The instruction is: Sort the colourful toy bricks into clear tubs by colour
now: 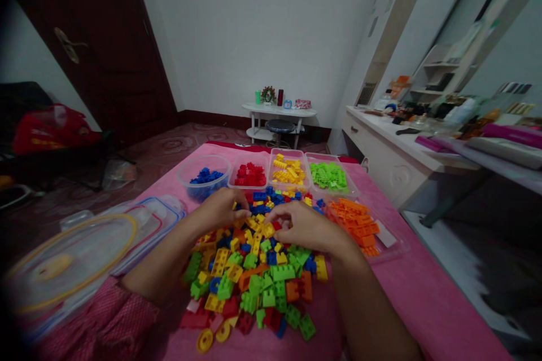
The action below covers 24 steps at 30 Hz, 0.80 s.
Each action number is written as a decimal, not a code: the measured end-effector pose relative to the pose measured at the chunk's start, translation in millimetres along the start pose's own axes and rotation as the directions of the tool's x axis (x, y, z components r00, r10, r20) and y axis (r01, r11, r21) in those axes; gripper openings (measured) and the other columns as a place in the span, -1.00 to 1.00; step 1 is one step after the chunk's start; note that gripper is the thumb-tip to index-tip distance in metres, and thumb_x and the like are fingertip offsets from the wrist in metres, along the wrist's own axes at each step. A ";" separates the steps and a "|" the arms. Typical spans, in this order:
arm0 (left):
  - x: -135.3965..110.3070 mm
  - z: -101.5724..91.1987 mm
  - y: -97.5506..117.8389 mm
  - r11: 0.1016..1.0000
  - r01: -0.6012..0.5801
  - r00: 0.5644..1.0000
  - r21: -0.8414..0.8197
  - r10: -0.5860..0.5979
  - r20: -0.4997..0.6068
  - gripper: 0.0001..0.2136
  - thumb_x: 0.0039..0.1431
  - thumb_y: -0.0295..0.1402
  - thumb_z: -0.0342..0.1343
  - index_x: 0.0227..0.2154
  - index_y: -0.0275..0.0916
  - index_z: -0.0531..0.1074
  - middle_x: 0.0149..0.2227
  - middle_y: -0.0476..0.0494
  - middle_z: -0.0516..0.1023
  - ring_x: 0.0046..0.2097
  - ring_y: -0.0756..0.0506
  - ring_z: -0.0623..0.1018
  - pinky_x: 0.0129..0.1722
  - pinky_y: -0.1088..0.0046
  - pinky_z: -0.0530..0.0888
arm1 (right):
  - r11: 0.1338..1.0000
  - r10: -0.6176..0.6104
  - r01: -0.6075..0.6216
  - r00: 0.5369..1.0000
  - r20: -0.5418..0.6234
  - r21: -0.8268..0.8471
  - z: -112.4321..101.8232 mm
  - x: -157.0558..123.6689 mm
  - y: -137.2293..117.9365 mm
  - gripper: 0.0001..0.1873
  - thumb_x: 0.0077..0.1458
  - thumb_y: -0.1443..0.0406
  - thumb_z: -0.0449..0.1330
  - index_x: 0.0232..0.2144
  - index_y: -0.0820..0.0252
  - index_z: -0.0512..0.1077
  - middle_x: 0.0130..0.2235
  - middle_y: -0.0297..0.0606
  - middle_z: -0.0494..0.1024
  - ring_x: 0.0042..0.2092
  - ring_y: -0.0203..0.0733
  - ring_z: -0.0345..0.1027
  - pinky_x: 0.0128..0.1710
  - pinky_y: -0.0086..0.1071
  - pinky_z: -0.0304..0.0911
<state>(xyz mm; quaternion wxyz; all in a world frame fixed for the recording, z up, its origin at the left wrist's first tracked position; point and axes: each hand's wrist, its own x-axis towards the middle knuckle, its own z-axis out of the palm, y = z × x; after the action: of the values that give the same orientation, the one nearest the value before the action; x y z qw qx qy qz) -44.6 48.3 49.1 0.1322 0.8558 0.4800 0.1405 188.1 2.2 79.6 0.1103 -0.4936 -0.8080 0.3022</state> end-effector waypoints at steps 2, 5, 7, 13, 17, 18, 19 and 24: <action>0.3 -0.2 6.0 0.998 -0.054 0.995 -0.033 0.051 -0.090 -0.81 0.03 -0.23 0.15 -0.35 -0.19 0.56 -0.25 -0.12 0.58 -0.18 -0.11 0.51 -0.14 0.45 0.36 | 0.999 0.023 -0.027 0.992 -0.126 -0.033 -10.4 -4.6 -0.5 -0.64 -0.18 0.37 0.10 -0.25 0.17 0.52 -0.53 -0.39 0.40 -0.50 -0.32 0.19 -0.53 -0.49 0.04; 0.9 3.3 13.5 0.989 -0.119 0.989 -0.085 0.110 -0.104 -0.81 0.05 -0.24 0.14 -0.33 -0.19 0.55 -0.25 -0.11 0.58 -0.18 -0.11 0.51 -0.14 0.45 0.37 | 0.978 0.081 -0.145 0.927 -0.365 -0.152 -25.7 -16.0 14.8 -0.65 -0.18 0.35 0.10 -0.28 0.22 0.52 -0.57 -0.40 0.37 -0.53 -0.31 0.18 -0.53 -0.47 0.02; 1.3 7.5 14.8 0.984 -0.135 0.990 -0.115 0.129 -0.061 -0.82 0.06 -0.25 0.12 -0.33 -0.18 0.55 -0.29 -0.09 0.59 -0.22 -0.10 0.53 -0.19 0.46 0.37 | 0.965 0.100 -0.195 0.891 -0.444 -0.173 -30.4 -26.7 26.0 -0.66 -0.14 0.31 0.09 -0.26 0.22 0.51 -0.55 -0.37 0.40 -0.50 -0.29 0.22 -0.51 -0.46 0.04; 3.6 16.4 8.9 0.985 -0.120 0.992 -0.122 0.115 -0.045 -0.82 0.06 -0.26 0.11 -0.33 -0.19 0.54 -0.31 -0.11 0.59 -0.27 -0.09 0.53 -0.27 0.47 0.37 | 0.917 0.200 -0.296 0.921 -0.335 -0.266 -14.1 -63.6 32.8 -0.66 -0.09 0.29 0.06 -0.23 0.16 0.49 -0.52 -0.36 0.44 -0.48 -0.25 0.28 -0.48 -0.44 0.07; 3.8 14.4 9.4 0.986 -0.106 0.994 -0.127 0.102 -0.041 -0.81 0.06 -0.27 0.11 -0.33 -0.21 0.55 -0.32 -0.14 0.59 -0.28 -0.08 0.53 -0.29 0.48 0.37 | 0.849 0.303 -0.402 0.902 -0.307 -0.344 1.3 -80.1 36.3 -0.62 -0.02 0.25 0.05 -0.14 0.14 0.48 -0.50 -0.31 0.50 -0.45 -0.19 0.35 -0.50 -0.43 0.06; 3.7 13.6 10.1 0.986 -0.106 0.994 -0.128 0.102 -0.036 -0.81 0.06 -0.27 0.10 -0.34 -0.21 0.55 -0.32 -0.13 0.59 -0.29 -0.08 0.53 -0.30 0.49 0.37 | 0.821 0.321 -0.435 0.888 -0.331 -0.371 4.1 -82.7 38.1 -0.60 0.00 0.24 0.05 -0.10 0.13 0.46 -0.46 -0.28 0.53 -0.42 -0.17 0.38 -0.48 -0.42 0.08; 3.5 12.7 10.8 0.987 -0.102 0.995 -0.127 0.099 -0.030 -0.82 0.06 -0.27 0.10 -0.35 -0.21 0.55 -0.33 -0.13 0.59 -0.30 -0.08 0.53 -0.31 0.49 0.36 | 0.791 0.334 -0.466 0.872 -0.358 -0.397 6.4 -84.7 40.1 -0.58 0.03 0.23 0.04 -0.06 0.12 0.44 -0.42 -0.25 0.55 -0.39 -0.15 0.41 -0.45 -0.41 0.10; 2.5 9.5 13.0 0.990 -0.093 0.996 -0.111 0.092 -0.011 -0.82 0.06 -0.28 0.09 -0.35 -0.21 0.54 -0.34 -0.12 0.60 -0.32 -0.07 0.52 -0.33 0.49 0.35 | 0.631 0.388 -0.573 0.817 -0.426 -0.523 10.6 -93.9 51.7 -0.64 0.09 0.25 -0.01 -0.09 0.12 0.43 -0.27 -0.12 0.59 -0.24 -0.01 0.47 -0.37 -0.33 0.17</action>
<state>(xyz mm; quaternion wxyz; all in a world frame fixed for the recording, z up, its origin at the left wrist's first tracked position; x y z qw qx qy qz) -29.6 43.0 45.3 0.1715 0.8680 0.4317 0.1755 266.8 -65.9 51.6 -0.0366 -0.7365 -0.6743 -0.0392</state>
